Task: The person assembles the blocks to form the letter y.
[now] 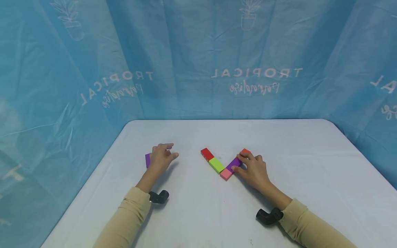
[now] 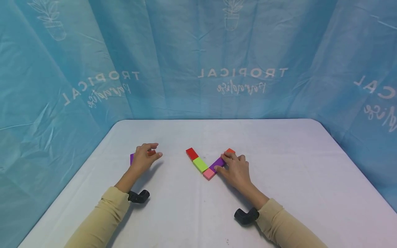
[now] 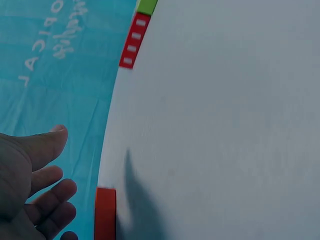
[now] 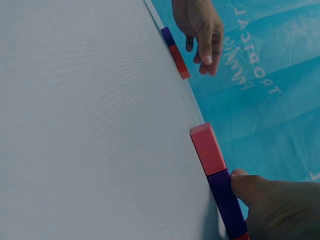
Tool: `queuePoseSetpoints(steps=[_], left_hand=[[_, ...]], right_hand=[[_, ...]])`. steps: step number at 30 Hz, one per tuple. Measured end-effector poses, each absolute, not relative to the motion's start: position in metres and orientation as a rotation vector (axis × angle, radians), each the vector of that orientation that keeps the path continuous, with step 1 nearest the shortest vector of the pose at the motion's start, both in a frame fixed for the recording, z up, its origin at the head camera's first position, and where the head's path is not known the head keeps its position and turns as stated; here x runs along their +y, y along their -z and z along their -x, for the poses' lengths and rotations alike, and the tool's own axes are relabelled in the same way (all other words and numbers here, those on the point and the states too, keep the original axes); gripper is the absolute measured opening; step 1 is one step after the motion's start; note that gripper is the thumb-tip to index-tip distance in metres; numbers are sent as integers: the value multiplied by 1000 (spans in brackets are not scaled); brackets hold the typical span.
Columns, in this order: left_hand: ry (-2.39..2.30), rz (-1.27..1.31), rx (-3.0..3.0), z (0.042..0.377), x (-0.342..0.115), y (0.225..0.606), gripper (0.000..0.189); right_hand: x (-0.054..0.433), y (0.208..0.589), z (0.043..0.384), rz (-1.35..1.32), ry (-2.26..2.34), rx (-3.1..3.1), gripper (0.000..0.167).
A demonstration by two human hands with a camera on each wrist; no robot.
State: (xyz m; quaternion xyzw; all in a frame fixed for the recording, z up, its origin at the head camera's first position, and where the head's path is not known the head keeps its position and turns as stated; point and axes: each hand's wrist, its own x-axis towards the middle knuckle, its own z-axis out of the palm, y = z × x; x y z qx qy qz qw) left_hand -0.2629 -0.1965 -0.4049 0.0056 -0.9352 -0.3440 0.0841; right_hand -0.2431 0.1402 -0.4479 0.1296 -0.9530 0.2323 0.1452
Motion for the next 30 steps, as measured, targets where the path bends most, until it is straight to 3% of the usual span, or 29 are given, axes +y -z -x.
queuePoseSetpoints(steps=[13, 30], left_hand=[[814, -45, -2828, 266, -236, 418, 52], [730, -87, -2875, 266, -246, 422, 43]], right_hand=[[139, 446, 244, -355, -662, -2764, 59], [140, 448, 243, -368, -677, -2752, 57]])
